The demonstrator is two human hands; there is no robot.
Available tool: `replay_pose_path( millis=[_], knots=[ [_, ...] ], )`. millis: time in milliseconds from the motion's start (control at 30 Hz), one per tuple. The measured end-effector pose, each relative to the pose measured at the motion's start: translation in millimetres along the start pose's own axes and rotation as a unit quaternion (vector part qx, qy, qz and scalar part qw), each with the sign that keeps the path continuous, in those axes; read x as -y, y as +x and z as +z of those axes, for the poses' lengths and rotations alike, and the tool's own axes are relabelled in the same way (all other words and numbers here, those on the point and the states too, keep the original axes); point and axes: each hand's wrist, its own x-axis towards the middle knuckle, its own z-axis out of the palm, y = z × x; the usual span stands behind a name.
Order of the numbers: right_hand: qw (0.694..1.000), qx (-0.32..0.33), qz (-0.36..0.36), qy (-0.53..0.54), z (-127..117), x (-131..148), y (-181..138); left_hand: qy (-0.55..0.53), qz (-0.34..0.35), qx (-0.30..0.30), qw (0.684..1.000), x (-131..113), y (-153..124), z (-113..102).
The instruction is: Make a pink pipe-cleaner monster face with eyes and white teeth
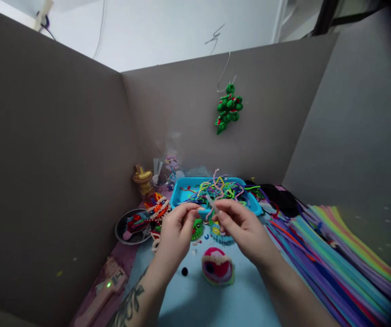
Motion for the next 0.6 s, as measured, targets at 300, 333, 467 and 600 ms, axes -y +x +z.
replay_pose_path(
  millis=[300, 333, 467, 600],
  knots=[
    [0.991, -0.009, -0.075, -0.11, -3, 2, 2, -0.219, -0.143, 0.041, 0.964, 5, -2, 14],
    [0.991, -0.015, -0.076, -0.111, -3, 2, 2, -0.236, -0.155, 0.051, 0.958, 6, -2, 15],
    [0.991, -0.034, -0.063, -0.114, -4, 3, 3, -0.256, -0.186, 0.094, 0.944, 10, -4, 17],
    [0.992, -0.042, -0.078, -0.085, -5, 2, 2, -0.254, -0.192, 0.111, 0.941, 14, -4, 17]
  ],
)
